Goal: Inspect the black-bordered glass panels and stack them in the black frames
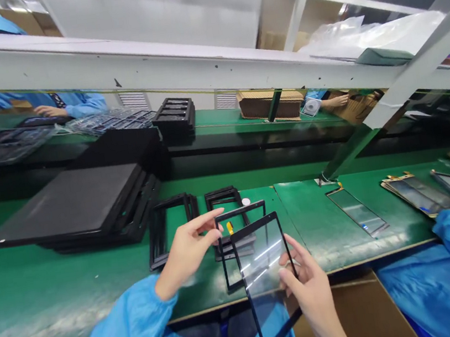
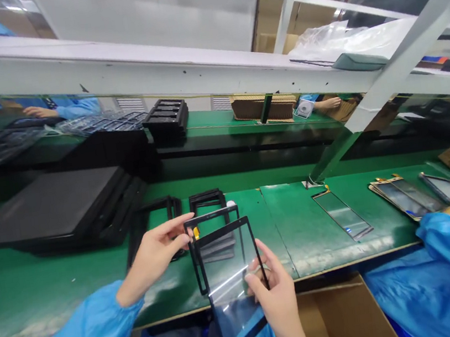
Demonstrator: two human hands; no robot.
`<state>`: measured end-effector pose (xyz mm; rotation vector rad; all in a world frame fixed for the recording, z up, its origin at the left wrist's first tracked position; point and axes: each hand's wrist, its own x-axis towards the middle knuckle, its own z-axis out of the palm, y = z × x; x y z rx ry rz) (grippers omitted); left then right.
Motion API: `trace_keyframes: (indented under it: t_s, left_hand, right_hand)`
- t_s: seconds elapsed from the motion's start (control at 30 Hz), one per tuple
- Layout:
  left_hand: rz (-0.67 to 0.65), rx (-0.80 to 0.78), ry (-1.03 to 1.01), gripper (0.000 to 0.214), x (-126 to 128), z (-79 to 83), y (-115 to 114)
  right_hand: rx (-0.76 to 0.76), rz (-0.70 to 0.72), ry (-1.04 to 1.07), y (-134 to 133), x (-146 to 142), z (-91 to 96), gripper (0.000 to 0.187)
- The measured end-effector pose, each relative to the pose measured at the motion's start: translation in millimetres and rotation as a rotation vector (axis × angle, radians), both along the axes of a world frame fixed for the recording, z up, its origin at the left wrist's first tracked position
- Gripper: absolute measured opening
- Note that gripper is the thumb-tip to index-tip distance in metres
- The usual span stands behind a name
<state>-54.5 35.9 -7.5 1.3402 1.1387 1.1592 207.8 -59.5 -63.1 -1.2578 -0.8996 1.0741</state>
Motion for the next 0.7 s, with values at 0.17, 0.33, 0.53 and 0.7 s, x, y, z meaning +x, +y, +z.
trace_keyframes:
  t_s: [0.17,0.33,0.53,0.7]
  left_hand:
    - [0.059,0.051,-0.041,0.037,-3,-1.4,-22]
    - [0.079,0.121,-0.012,0.032,-4,1.8,-29]
    - [0.04,0.142,-0.059,0.035,-4,-0.1,-36]
    - [-0.035,-0.073,-0.246,0.039,-2,-1.4,-40]
  right_hand:
    - [-0.023,0.039,0.054,-4,-12,1.6,0.067]
    - [-0.054,0.067,0.047,-7,-12,2.1,0.07]
    - [-0.049,-0.041,-0.009,-16,-27,11.0,0.072]
    - [-0.02,-0.111,-0.043,-22,-43,13.1,0.072]
